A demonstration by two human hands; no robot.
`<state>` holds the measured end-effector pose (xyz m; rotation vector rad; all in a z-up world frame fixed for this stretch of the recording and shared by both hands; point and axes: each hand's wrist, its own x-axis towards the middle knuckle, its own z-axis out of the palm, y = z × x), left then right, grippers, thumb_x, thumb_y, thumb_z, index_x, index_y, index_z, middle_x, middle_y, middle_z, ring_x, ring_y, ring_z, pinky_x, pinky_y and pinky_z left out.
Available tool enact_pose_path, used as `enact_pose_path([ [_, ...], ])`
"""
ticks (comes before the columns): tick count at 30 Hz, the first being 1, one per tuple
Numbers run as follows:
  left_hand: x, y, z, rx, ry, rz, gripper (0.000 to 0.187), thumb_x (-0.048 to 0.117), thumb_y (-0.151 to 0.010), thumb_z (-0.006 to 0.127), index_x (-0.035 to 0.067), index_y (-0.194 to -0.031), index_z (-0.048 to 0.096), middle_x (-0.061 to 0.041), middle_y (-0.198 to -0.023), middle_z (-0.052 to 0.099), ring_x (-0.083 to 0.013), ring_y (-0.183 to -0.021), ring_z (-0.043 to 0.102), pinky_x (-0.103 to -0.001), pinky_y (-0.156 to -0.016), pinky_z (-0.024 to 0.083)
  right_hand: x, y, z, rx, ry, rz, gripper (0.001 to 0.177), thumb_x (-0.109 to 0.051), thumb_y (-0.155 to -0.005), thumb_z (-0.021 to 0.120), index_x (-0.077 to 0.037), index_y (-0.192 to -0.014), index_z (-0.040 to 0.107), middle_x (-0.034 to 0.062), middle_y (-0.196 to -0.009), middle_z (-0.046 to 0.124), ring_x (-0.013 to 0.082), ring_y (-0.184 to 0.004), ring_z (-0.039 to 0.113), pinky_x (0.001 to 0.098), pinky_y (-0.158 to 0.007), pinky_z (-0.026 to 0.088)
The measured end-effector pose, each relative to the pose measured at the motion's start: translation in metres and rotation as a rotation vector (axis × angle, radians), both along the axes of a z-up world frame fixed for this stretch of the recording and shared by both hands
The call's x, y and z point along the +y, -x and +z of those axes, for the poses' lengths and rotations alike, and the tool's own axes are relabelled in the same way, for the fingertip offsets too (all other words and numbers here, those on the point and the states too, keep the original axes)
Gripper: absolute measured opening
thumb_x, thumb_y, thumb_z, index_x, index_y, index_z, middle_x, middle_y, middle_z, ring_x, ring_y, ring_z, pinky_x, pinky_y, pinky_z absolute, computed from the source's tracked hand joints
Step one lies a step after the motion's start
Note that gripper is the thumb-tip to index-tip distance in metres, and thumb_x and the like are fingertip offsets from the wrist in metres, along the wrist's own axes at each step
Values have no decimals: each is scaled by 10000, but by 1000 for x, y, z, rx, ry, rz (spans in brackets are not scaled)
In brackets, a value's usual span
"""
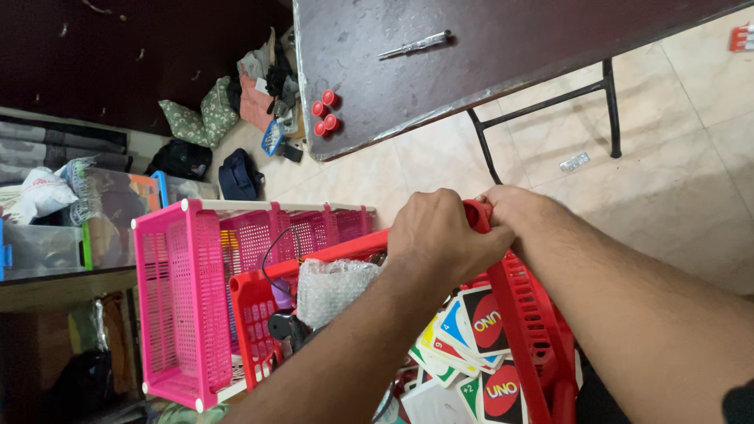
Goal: The person assembles a pink plastic storage basket by inserting white corner connectors. They then use a screwdriver to remove red corner caps from a red plastic basket filled with miscellaneous items. Finally, they pour the contents of the red basket into the pink basket.
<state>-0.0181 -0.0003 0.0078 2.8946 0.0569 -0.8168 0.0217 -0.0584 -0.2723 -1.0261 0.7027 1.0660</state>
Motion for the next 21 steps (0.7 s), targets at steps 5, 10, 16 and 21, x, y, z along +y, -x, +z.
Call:
enact_pose_path([
  [5, -5, 3, 8, 14, -15, 25, 564, 519, -737, 679, -37, -791, 758, -267, -787, 727, -393, -814, 743, -477, -820, 590, 0, 8, -12, 19, -20, -36, 570, -641, -961, 402, -181, -1149, 681, 59, -1014, 697, 251, -896, 649, 521, -809, 535],
  [10, 10, 12, 37, -134, 13, 66, 602, 580, -782, 645, -15, -740, 730, -260, -731, 715, -364, -747, 757, -464, -781, 595, -6, 9, -25, 63, -75, -91, 576, -652, -959, 403, -186, -1150, 683, 54, -1014, 696, 248, -897, 647, 518, -808, 534],
  [16, 22, 9, 37, -198, 74, -14, 639, 610, -655, 755, -21, -741, 707, -274, -771, 715, -399, -814, 727, -491, -805, 576, -21, -18, 14, 36, -99, 78, 583, -665, -956, 405, -192, -1150, 686, 48, -1014, 694, 245, -898, 644, 515, -807, 532],
  [21, 21, 7, 11, -308, 109, -25, 642, 583, -674, 762, -31, -846, 690, -253, -809, 719, -417, -847, 716, -504, -814, 567, -37, 35, 57, 3, 27, -54, 589, -675, -954, 407, -196, -1150, 688, 43, -1014, 693, 243, -899, 642, 512, -806, 531],
])
